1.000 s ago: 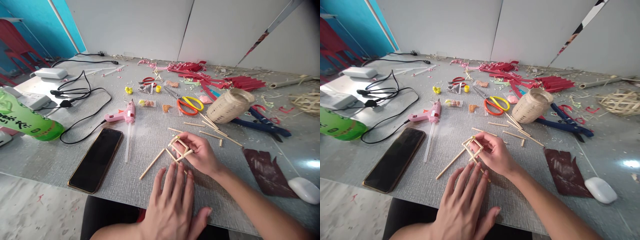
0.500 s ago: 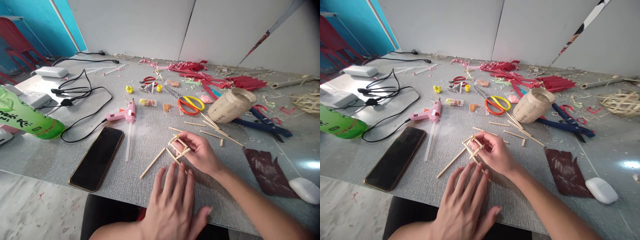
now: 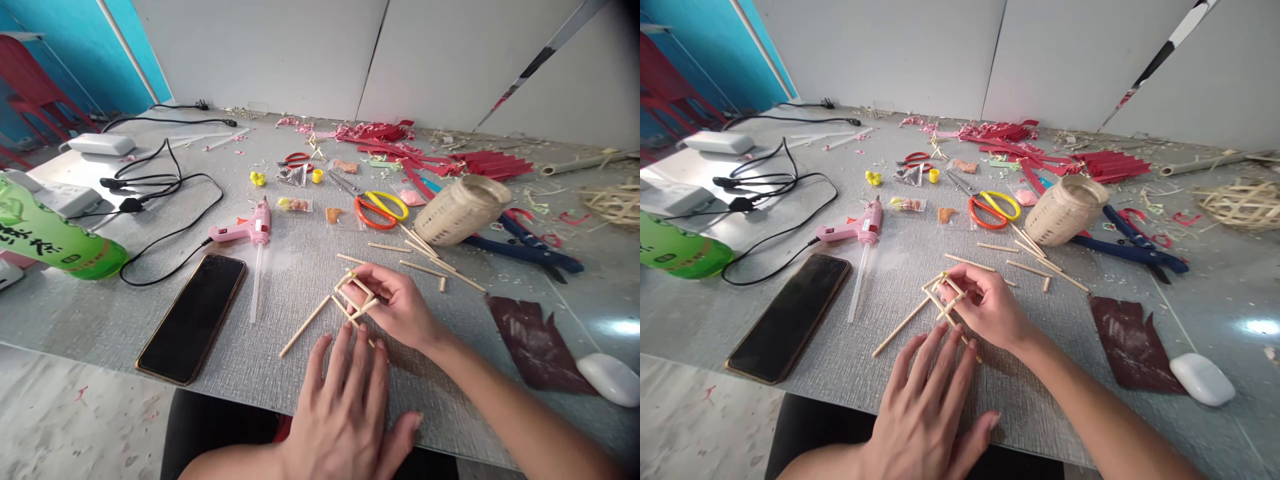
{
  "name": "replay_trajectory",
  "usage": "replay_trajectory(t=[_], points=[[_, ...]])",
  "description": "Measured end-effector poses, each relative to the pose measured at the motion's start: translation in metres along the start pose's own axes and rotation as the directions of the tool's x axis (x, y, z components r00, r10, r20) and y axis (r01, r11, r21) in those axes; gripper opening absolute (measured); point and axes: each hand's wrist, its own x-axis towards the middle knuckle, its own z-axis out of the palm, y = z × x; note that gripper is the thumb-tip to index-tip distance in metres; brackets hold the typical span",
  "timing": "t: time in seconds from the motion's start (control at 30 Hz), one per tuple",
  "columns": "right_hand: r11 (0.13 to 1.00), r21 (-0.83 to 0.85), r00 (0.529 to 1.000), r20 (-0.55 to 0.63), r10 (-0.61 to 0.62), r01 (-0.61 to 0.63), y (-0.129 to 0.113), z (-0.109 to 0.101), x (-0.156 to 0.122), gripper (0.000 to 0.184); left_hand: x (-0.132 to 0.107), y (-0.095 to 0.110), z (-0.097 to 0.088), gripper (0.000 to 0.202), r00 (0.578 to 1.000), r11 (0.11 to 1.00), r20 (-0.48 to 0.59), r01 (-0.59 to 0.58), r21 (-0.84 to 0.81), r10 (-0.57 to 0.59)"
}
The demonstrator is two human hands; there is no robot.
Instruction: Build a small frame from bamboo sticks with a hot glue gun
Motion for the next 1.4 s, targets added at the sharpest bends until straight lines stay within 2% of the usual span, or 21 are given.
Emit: replay_trajectory(t=[0.6,0.87,1.4], points=[[0.998,0.057,1.000,0.010,-0.028,0.027,-0.0009,-0.0004,-0.0017,0.014,-0.0013,-0.0021,0.0023,0.062,0.999,0.999,0.011,-0.031,0.027,0.031],[0.998,0.045,0.999,0.015,-0.032,0.031,0.0002,-0.0006,-0.0026,0.013,0.0007,-0.0070,-0.0016,0.070,0.983,0.984,0.089,-0.166,0.061,0.161],[0.999,0.025,1.000,0.003,-0.028,0.028,0.0017,-0.0001,-0.0020,0.011,-0.0024,-0.0055,0.0025,0.065,0.990,0.990,0.012,-0.143,0.013,0.143]])
